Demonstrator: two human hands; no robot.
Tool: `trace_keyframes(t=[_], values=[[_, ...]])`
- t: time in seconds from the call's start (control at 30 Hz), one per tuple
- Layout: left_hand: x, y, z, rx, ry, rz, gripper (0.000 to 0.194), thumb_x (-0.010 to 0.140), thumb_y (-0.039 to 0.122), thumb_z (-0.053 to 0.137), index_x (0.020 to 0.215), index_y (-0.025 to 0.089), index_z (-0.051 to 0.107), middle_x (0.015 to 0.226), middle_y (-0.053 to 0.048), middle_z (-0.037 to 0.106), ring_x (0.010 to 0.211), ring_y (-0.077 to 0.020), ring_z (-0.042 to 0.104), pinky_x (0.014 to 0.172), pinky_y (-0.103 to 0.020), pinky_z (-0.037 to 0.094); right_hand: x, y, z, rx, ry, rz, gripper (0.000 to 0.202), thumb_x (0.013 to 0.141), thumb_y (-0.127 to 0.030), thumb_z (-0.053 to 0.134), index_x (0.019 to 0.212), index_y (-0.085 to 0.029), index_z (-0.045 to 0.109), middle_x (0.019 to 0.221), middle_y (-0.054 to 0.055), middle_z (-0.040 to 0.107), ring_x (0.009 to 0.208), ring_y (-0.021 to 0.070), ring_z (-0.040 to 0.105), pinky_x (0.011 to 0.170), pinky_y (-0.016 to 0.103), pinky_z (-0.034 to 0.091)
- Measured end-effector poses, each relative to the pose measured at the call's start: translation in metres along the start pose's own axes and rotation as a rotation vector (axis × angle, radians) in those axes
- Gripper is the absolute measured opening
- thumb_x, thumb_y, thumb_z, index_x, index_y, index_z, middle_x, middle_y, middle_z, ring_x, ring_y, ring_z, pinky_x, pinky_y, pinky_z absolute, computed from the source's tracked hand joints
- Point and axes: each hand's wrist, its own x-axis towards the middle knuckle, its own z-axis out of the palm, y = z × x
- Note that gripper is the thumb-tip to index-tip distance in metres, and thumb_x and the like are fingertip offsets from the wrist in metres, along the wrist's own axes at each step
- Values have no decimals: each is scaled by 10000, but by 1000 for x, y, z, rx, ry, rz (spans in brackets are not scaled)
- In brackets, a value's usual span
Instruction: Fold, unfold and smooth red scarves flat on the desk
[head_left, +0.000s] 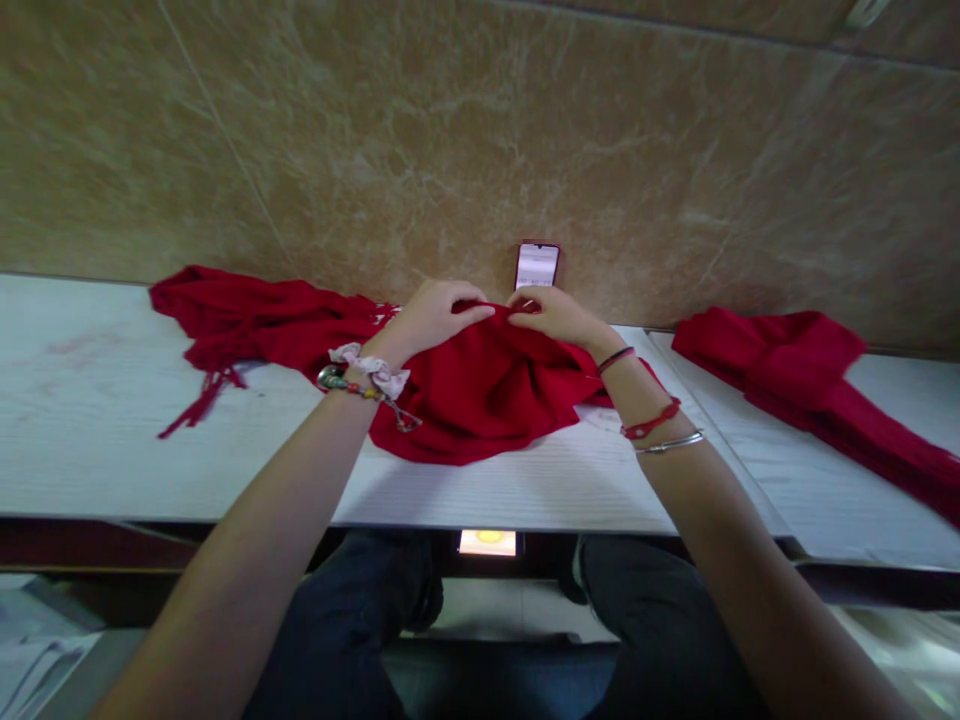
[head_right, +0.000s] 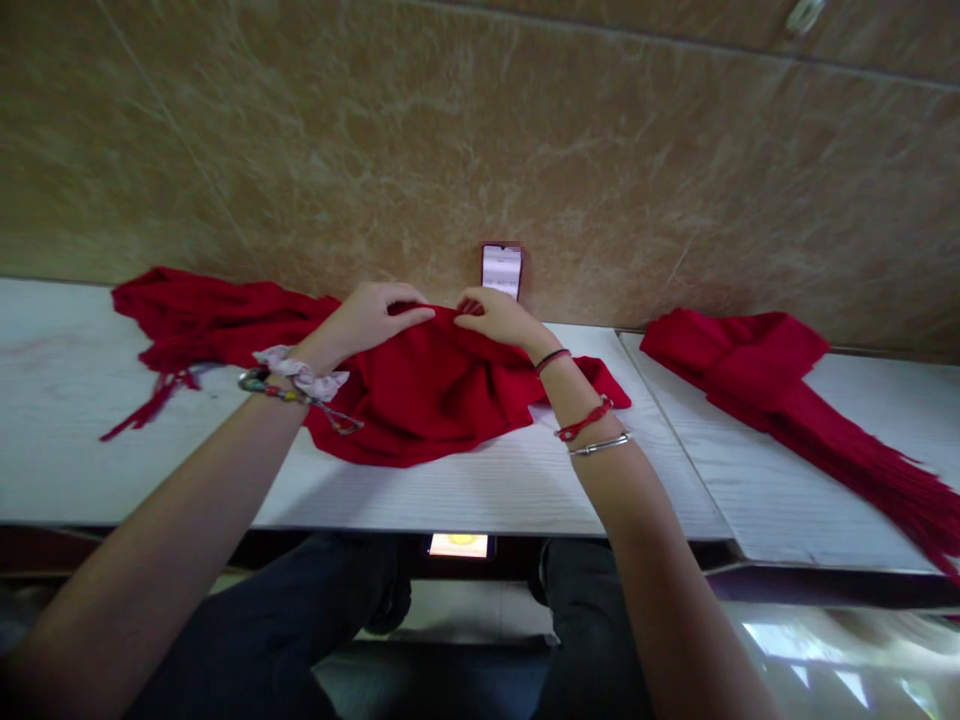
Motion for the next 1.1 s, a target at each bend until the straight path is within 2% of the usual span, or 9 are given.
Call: trace_keyframes(t=[0.07,0.13,0.3,0.4,0.57,0.7,0.77,0.9,1.1], values=[[-2,-9,4,-41,20,-40,358,808,430,478,854,125,661,836,-48,658,769,-168,566,739,-266,408,9,3,-6,54,-118,-7,74,678,-185,580,725,-159,631,704,-5,627,697,144,553,701,299,441],[-3,-21,10,-116,6,-85,383,787,457,497,895,124,652,847,-41,654,760,-163,559,731,-263,414,13,4,-14,129,-77,9,43,664,-187,590,685,-162,619,670,-14,605,688,143,548,687,295,439],[-10,-55,15,-203,-256,-235,442,712,523,550,872,125,659,764,-14,641,655,-146,528,622,-240,415,2,15,-51,471,417,134,61,717,-267,561,680,-219,564,643,-25,568,696,149,561,648,291,470],[-15,-67,6,-152,-205,-321,461,728,545,518,830,121,668,736,-18,634,653,-146,519,605,-234,404,-17,31,-79,436,606,211,66,730,-252,549,665,-260,548,637,-24,573,643,149,546,660,321,486],[-6,-46,-15,-99,-27,-223,383,790,408,447,901,122,676,848,-35,660,770,-156,548,710,-231,417,-45,35,-89,-133,321,306,108,632,-164,641,736,-196,643,683,25,618,679,187,567,747,416,470],[12,-7,-15,-12,-106,-114,327,779,325,462,921,143,694,873,-24,672,824,-167,574,778,-243,405,-40,4,-51,-225,92,-14,389,639,-300,703,1005,-183,649,1043,80,632,1004,258,554,910,438,414],[20,9,-12,18,-155,-73,316,779,323,472,926,163,700,872,-15,677,825,-165,581,780,-240,400,-31,-12,-30,-238,40,-100,333,667,-306,686,982,-204,660,1046,64,631,1019,248,547,911,416,415],[25,14,-13,76,-217,-61,344,782,363,474,954,161,694,880,-31,680,812,-165,588,757,-242,400,-17,-20,-18,-269,97,-68,101,723,-236,603,757,-181,681,877,62,649,885,218,573,845,369,430],[13,-27,-23,192,-212,-143,331,728,265,459,958,175,679,915,-36,683,798,-157,593,741,-228,416,-23,16,-49,-89,330,156,150,735,-292,549,681,-174,626,667,10,595,678,161,554,670,304,447]])
